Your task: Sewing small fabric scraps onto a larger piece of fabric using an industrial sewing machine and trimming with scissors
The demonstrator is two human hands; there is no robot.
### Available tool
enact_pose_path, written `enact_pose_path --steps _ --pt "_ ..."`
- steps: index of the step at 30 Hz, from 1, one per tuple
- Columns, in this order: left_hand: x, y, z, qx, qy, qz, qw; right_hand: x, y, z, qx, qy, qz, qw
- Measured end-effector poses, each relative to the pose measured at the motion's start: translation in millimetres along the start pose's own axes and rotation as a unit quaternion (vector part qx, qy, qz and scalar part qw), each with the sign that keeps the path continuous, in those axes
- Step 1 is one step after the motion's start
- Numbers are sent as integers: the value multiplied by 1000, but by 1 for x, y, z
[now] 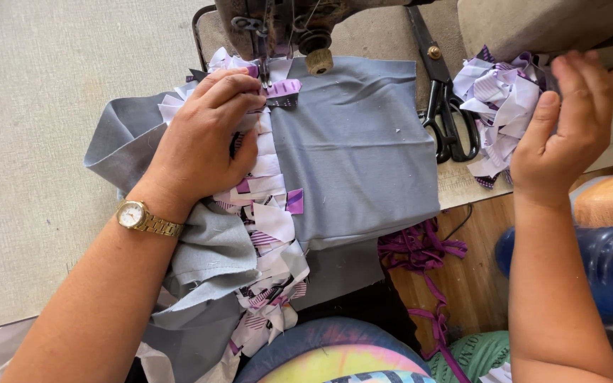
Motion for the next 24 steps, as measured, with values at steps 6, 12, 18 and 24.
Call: enact_pose_path --steps 6,12,18,24 --pt "0 -1 -3 9 -4 4 1000 -31 2 -71 -36 -2 1 999" --pt "-2 -1 2 7 -8 -1 1000 -53 81 -202 -202 -124 -242 941" --pt "-2 -1 1 7 -10 1 1000 -36 145 -218 -128 -175 -331 918" --pt "-3 -1 -1 6 -6 -6 1000 -34 148 -217 -90 -194 -313 925"
Point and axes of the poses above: each hand's wrist, its own x-axis away from the middle knuckle, its own y-axis out of the palm, z = x × y, the point moved 9 cm from there along -x, towards the middle knuckle, and after that the axes turned 6 degrees about x, right-handed, at the moved point
